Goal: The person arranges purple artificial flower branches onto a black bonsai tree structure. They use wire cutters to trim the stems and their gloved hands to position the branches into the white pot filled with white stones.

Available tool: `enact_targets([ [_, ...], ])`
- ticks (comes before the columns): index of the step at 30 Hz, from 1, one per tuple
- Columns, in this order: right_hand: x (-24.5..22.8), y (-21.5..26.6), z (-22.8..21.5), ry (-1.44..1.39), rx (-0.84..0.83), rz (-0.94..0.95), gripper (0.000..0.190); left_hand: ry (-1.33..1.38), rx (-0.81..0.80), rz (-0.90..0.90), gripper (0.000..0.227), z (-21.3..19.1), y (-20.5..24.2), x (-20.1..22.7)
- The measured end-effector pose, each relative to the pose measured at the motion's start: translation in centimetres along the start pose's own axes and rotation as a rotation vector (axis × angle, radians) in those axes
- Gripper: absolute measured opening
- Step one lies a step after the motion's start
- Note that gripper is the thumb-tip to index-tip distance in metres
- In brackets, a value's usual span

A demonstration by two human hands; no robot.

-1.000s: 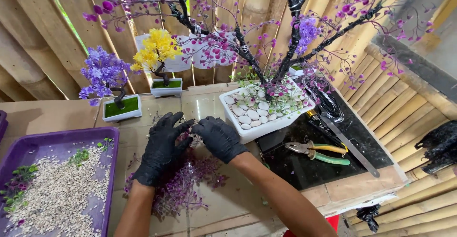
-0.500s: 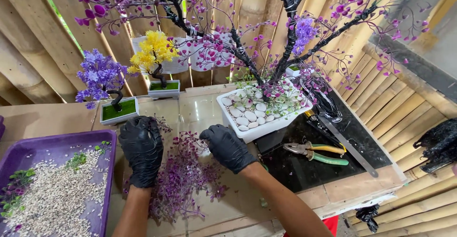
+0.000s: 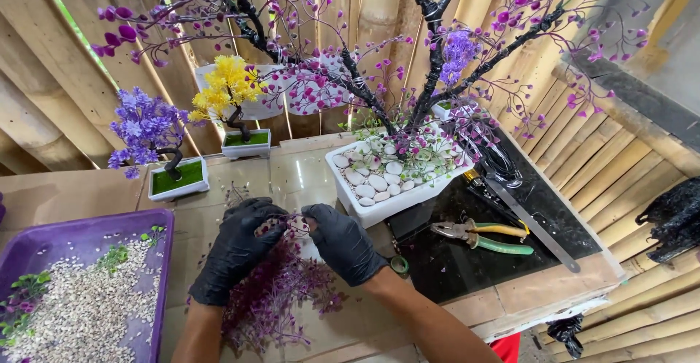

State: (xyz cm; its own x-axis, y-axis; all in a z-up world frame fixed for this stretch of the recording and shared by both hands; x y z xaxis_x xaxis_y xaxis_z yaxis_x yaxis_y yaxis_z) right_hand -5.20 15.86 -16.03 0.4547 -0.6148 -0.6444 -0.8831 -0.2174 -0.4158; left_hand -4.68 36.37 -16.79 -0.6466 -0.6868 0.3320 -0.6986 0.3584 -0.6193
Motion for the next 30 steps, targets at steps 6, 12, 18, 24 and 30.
enact_targets([
  [6, -0.8, 0.1, -1.9, 0.023, 0.089, 0.055, 0.01, 0.158, -0.019, -0.134, 0.031, 1.3, 0.6, -0.8],
  [12, -1.7, 0.3, -4.1, -0.168, 0.171, 0.11, 0.011, 0.23, -0.023, -0.276, 0.028, -0.4, 0.1, 0.5],
  [18, -1.2, 1.3, -4.3, -0.136, 0.261, -0.12, 0.025, 0.147, -0.099, -0.145, 0.011, -1.5, 0.1, 0.6],
  [24, -1.1, 0.9, -5.4, -0.353, 0.22, 0.105, 0.022, 0.13, -0.117, -0.233, 0.012, -2.4, 0.1, 0.6],
  [30, -2.9, 0.6, -7.5, -0.557, 0.168, 0.17, 0.02, 0.269, -0.096, -0.085, 0.075, -5.6, -2.4, 5.8],
])
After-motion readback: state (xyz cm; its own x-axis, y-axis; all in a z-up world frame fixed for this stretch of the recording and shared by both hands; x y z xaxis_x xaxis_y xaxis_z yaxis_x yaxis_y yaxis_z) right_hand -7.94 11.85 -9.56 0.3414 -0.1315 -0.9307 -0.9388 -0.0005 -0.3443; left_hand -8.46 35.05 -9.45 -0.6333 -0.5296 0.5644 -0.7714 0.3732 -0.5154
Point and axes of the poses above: each hand's wrist, its own y-axis away from the middle knuckle, its own z-axis out of the palm, x = y × z, the point moved 4 cm from there along -y, towards the middle knuckle, and after that the axes turned 14 degrees about z, right-handed, at the moved point
